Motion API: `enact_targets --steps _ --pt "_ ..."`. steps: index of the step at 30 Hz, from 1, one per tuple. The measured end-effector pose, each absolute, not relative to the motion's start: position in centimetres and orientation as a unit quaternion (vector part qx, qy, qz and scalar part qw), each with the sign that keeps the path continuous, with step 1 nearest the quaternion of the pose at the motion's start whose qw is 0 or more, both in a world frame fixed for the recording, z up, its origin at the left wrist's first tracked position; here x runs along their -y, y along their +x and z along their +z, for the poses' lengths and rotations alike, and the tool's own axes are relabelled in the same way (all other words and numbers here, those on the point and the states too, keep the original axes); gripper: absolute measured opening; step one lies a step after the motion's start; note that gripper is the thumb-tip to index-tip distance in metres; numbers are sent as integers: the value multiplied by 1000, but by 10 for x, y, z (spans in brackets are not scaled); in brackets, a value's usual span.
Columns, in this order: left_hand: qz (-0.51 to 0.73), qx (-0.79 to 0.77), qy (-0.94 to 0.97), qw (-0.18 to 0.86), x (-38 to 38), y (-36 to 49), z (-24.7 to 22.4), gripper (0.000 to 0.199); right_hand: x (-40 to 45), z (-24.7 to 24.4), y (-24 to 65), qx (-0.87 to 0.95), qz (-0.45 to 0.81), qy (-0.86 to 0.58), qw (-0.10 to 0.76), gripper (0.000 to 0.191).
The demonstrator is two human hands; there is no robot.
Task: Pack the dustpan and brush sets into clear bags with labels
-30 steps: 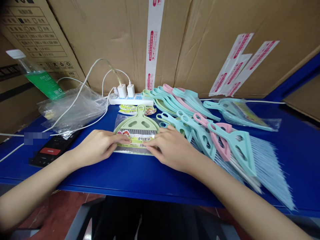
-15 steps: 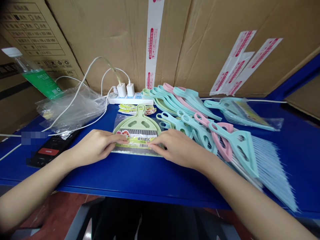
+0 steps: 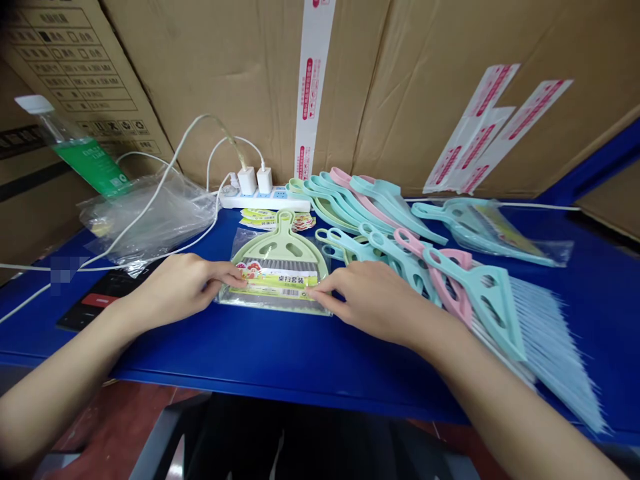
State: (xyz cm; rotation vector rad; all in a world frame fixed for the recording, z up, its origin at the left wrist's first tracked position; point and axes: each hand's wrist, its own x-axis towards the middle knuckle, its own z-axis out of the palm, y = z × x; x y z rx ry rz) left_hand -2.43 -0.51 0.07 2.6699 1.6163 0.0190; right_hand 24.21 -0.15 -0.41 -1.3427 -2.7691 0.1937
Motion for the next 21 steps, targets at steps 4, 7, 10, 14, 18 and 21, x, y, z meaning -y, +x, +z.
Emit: enact_targets --steps 4,7,10,14,18,21 --pt "-22 -505 863 3 8 -27 7 52 2 -3 244 899 49 -433 30 31" --pt "-30 -473 880 -12 8 -30 9 52 1 -3 246 898 49 -436 23 30" --pt "-18 -458 889 -23 7 -35 11 49 1 -4 250 900 46 -433 32 31" --pt "-22 -466 884 -43 8 -38 13 45 2 -6 253 902 35 -428 49 32" --pt "-43 -466 880 -80 12 -35 12 47 2 -5 253 896 37 -440 45 33" --pt "-66 -435 890 -121 15 -32 10 47 3 -5 252 893 37 -446 40 32"
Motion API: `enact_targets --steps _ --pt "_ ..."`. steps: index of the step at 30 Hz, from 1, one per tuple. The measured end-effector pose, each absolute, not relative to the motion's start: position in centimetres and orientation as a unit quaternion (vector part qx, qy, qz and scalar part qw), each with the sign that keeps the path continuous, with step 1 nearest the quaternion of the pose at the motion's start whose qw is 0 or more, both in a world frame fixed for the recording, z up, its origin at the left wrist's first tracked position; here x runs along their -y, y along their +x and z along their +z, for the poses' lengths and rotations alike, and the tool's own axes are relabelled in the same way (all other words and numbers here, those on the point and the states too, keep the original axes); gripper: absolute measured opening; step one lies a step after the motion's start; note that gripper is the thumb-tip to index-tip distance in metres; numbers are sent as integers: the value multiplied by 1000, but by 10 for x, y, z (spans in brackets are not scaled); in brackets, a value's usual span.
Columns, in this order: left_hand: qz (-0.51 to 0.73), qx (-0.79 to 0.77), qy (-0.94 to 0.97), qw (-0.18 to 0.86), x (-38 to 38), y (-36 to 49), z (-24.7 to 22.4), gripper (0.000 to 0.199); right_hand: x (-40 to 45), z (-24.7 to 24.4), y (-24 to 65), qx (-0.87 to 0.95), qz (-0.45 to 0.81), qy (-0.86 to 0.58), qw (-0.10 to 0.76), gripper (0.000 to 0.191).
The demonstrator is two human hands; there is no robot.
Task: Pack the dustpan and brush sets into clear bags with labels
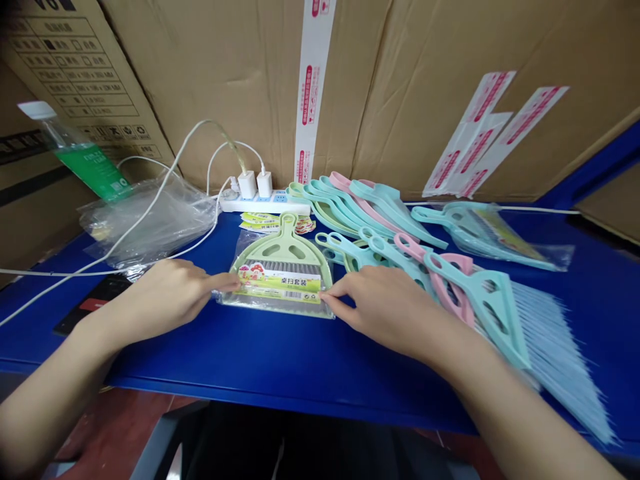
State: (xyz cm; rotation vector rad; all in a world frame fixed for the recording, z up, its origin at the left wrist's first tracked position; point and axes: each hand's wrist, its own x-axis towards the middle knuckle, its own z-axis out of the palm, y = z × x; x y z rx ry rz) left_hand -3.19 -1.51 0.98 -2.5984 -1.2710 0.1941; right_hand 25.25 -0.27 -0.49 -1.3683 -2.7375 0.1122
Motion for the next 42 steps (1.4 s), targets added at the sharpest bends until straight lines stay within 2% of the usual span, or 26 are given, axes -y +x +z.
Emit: enact_targets --steps 7,18,25,31,38,42 --pt "84 434 -889 120 13 -29 9 41 2 -14 255 904 22 -420 79 36" --pt "-9 390 -901 188 11 -24 -6 40 -2 -8 253 903 72 -409 113 48" --pt "-38 383 -904 188 10 -26 -4 43 -3 -3 252 901 76 -419 87 46" --pt "-27 392 -902 177 11 -25 -4 45 -3 1 251 899 59 -422 98 53" --pt "-45 379 -907 176 11 -25 -4 44 -2 -3 252 900 33 -422 105 38" --pt "-79 340 -926 141 12 -24 -5 42 -1 -8 246 911 5 -386 142 38"
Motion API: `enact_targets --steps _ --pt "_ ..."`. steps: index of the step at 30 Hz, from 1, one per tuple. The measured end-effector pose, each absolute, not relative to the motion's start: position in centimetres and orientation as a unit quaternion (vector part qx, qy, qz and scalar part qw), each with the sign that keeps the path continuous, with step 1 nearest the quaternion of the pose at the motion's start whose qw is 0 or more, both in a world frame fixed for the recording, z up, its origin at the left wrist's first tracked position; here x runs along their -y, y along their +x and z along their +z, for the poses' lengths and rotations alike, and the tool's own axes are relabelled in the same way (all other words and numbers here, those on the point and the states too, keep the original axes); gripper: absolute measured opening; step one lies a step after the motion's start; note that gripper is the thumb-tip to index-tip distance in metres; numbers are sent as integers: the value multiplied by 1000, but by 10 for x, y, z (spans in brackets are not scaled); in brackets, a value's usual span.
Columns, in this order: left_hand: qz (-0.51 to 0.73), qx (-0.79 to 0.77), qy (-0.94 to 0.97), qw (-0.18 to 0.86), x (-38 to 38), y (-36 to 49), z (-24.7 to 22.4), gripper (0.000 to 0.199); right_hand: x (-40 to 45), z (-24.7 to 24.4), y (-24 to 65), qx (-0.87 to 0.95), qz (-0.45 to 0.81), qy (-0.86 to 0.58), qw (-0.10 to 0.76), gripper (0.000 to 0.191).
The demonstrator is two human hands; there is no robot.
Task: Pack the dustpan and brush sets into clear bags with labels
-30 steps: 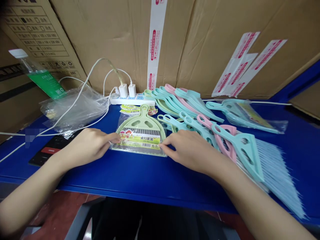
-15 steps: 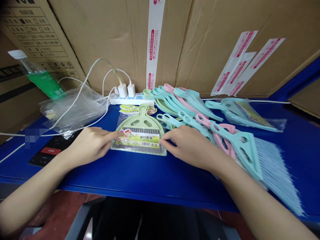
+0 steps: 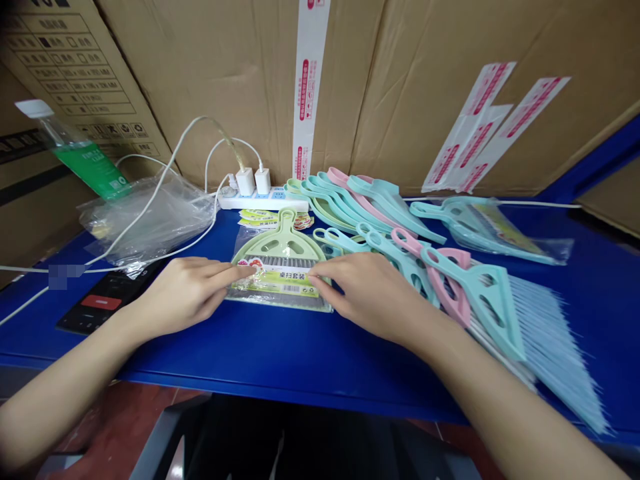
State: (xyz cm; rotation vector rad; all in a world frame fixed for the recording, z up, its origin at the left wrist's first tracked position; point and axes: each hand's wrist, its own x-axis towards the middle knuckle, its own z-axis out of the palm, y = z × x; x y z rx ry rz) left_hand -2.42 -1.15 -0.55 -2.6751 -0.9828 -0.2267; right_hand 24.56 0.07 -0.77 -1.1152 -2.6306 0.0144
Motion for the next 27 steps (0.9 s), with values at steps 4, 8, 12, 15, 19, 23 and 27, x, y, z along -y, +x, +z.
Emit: enact_targets --steps 4,8,12,15,19,23,27 --pt "-67 304 -948 66 12 -20 -8 46 2 -16 235 932 -28 -316 174 34" --pt "-37 316 -948 22 12 -15 -12 54 3 -26 226 944 -73 -268 181 32" --pt "-30 343 -939 2 11 -14 -12 57 3 -33 221 946 -90 -260 172 31" --pt "-12 365 -931 5 11 -14 -11 56 3 -36 219 945 -97 -262 172 29" --pt "15 389 -921 19 11 -13 -10 53 4 -38 217 941 -106 -274 171 28" --pt "23 421 -906 27 12 -11 -10 51 5 -36 215 935 -108 -295 168 26" --pt "32 444 -895 19 12 -9 -8 49 5 -32 216 932 -93 -306 168 24"
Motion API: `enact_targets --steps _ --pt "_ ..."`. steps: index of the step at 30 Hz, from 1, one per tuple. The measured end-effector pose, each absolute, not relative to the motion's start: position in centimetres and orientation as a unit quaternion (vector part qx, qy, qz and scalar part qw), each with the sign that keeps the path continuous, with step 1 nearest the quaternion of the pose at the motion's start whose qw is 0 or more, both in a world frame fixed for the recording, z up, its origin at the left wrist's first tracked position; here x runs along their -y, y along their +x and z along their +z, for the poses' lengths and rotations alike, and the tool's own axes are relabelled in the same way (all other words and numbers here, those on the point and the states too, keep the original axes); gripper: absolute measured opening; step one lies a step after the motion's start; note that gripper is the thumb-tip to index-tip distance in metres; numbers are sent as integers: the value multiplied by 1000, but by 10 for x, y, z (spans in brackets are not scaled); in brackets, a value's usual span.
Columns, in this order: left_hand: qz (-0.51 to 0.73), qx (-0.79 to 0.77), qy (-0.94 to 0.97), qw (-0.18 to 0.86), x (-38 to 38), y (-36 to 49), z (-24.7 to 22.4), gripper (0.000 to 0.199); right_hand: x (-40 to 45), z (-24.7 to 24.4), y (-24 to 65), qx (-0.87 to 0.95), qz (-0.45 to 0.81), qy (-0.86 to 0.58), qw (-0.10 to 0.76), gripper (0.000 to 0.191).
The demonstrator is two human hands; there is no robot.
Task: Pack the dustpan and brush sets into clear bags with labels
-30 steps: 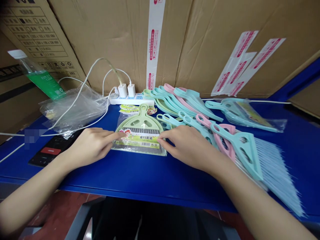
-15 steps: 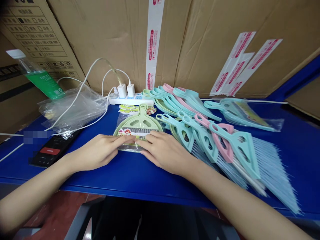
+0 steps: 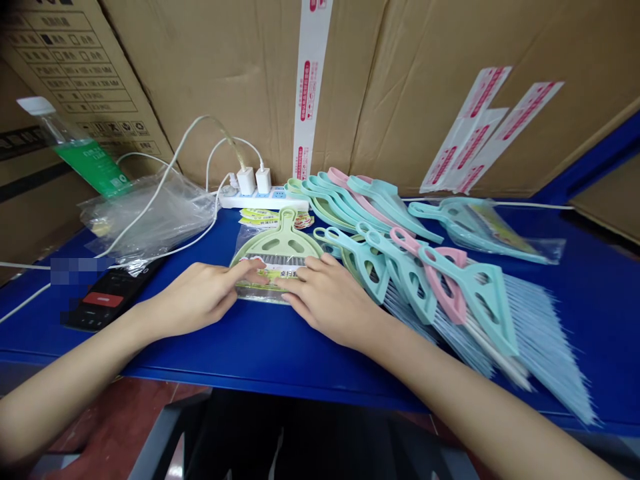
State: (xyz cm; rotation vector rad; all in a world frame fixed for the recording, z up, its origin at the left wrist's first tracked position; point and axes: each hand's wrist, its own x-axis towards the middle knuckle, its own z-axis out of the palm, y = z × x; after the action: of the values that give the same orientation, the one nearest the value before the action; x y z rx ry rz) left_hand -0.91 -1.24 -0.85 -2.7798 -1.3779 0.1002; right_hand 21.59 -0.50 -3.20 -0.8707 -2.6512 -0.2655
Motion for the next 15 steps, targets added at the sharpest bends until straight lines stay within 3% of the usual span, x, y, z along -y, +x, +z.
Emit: enact_targets --steps 9,15 --pt "78 475 -876 22 13 -9 0 46 4 -27 221 930 -47 -329 157 26" --pt "42 468 -883 -7 13 -14 -1 46 4 -24 224 929 -21 -342 141 29"
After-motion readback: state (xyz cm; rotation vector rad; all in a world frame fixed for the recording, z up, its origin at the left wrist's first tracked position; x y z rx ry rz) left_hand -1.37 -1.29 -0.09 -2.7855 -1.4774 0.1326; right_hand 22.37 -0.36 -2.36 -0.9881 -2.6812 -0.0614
